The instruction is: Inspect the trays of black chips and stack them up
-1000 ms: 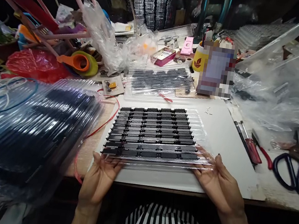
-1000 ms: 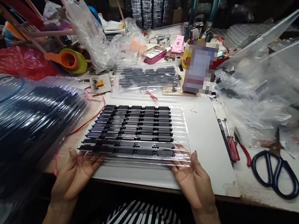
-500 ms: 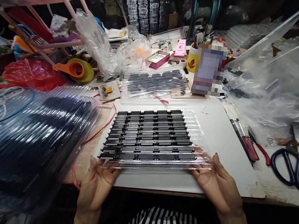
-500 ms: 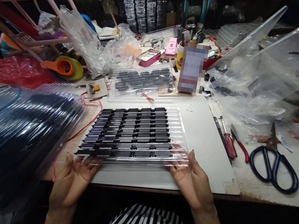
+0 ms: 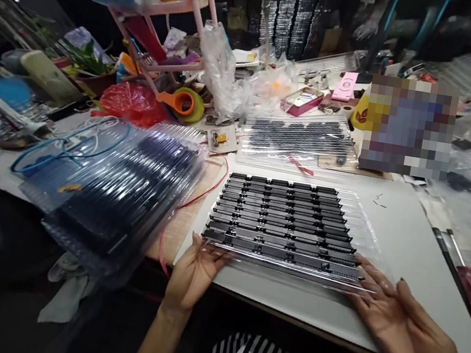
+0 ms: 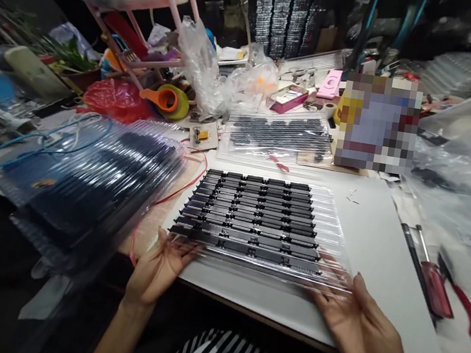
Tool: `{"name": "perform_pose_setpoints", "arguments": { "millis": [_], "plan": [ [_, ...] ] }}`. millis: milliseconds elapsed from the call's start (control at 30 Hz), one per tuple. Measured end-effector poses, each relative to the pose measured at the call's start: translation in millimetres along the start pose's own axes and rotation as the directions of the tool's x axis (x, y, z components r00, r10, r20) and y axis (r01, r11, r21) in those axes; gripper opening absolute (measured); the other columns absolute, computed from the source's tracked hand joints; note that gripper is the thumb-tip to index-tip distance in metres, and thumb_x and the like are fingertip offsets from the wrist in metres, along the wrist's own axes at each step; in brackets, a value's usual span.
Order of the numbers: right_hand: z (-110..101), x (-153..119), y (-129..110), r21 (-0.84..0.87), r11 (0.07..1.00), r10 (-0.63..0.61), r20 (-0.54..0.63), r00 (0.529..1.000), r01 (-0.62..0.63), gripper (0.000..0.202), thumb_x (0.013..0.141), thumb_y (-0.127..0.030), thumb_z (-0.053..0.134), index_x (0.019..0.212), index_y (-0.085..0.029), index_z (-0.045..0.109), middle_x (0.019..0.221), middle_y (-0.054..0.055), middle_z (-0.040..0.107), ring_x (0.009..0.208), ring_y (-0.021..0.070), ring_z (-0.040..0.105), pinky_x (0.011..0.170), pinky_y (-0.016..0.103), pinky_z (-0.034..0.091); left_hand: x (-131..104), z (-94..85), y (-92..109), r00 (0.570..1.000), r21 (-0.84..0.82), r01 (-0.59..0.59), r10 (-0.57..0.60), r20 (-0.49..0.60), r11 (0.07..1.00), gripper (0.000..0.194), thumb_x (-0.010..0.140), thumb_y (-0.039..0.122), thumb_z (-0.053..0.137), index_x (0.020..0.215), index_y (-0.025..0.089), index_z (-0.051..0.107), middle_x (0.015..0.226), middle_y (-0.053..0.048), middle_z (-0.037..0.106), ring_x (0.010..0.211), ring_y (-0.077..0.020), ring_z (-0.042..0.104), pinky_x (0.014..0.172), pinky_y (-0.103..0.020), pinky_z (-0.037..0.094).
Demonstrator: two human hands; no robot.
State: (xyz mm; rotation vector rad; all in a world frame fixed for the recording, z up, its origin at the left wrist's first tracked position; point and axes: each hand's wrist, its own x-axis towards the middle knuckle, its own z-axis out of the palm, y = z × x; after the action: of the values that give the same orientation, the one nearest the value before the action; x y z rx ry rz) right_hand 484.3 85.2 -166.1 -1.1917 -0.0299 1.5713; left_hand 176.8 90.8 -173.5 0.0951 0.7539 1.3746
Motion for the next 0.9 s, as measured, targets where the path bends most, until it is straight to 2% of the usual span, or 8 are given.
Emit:
{"name": "perform_pose_setpoints", "arguments": {
  "millis": [100,267,433,533,667,800,900],
  "plan": [
    [-1,2,-3,-0.057,0.998,-0.011,-0.018,1.0,0.01,0.035,0.092,-0.032,0.038,0.115,-0.025,0.064,0.136,0.005,0.054,0.111,0.0191,0.06,0.075,0.024,0.059,1,-0.9,0,1.0,-0.008,0.001,-0.001,0.008,1.0,0.049,0.098,0.031,0.025,0.091,0.016,0.071,0.091,-0.007,0.074,0.09,-0.0214,0.068,0.09,-0.045,0.051],
    [-8,4,0,-0.13,0.991,0.001,0.066,0.998,0.008,0.041,0.089,-0.046,0.042,0.119,-0.026,0.062,0.126,0.012,0.061,0.091,0.026,0.069,0.071,0.038,0.061,1,-4.6,1,0.999,0.058,0.005,-0.007,0.047,0.998,0.048,0.097,0.034,0.028,0.09,0.015,0.071,0.089,-0.009,0.074,0.09,-0.0229,0.069,0.088,-0.046,0.051],
    [-16,8,4,-0.143,0.989,-0.031,0.107,0.994,0.046,0.039,0.089,-0.047,0.045,0.117,-0.028,0.064,0.124,0.011,0.063,0.101,0.0283,0.065,0.086,0.045,0.057,-1,-6.3,2,0.994,0.129,0.019,-0.032,0.102,0.991,0.048,0.096,0.041,0.03,0.09,0.018,0.071,0.09,-0.011,0.074,0.091,-0.0257,0.069,0.09,-0.05,0.048],
    [-18,10,5,-0.148,0.988,-0.029,0.121,0.992,0.047,0.036,0.088,-0.046,0.046,0.113,-0.028,0.066,0.122,0.009,0.064,0.105,0.027,0.064,0.093,0.044,0.053,-2,-6.4,1,0.994,0.13,-0.002,-0.013,0.108,0.991,0.045,0.096,0.041,0.032,0.092,0.018,0.071,0.092,-0.011,0.074,0.09,-0.0251,0.069,0.092,-0.049,0.047],
    [-18,10,5,-0.123,0.991,-0.038,0.103,0.994,0.051,0.034,0.089,-0.042,0.045,0.106,-0.025,0.07,0.119,0.009,0.066,0.107,0.0252,0.063,0.088,0.036,0.056,-1,-6.5,0,0.994,0.122,-0.018,0.005,0.106,0.992,0.044,0.096,0.039,0.034,0.089,0.017,0.071,0.09,-0.01,0.074,0.09,-0.0244,0.069,0.091,-0.047,0.048],
    [-19,10,4,-0.139,0.989,-0.044,0.103,0.994,0.058,0.034,0.089,-0.041,0.044,0.105,-0.025,0.07,0.115,0.01,0.068,0.108,0.027,0.062,0.087,0.04,0.056,-2,-6.2,0,0.993,0.121,-0.025,0.011,0.114,0.992,0.046,0.095,0.039,0.035,0.078,0.017,0.071,0.088,-0.009,0.074,0.089,-0.0236,0.07,0.089,-0.044,0.05],
    [-20,10,4,-0.146,0.987,-0.046,0.126,0.991,0.065,0.034,0.09,-0.04,0.043,0.103,-0.024,0.071,0.112,0.009,0.069,0.108,0.0264,0.062,0.087,0.039,0.057,-2,-6.1,0,0.995,0.111,-0.025,0.014,0.1,0.993,0.044,0.095,0.04,0.037,0.08,0.017,0.072,0.088,-0.01,0.074,0.088,-0.0237,0.07,0.089,-0.044,0.05]
  ]
}}
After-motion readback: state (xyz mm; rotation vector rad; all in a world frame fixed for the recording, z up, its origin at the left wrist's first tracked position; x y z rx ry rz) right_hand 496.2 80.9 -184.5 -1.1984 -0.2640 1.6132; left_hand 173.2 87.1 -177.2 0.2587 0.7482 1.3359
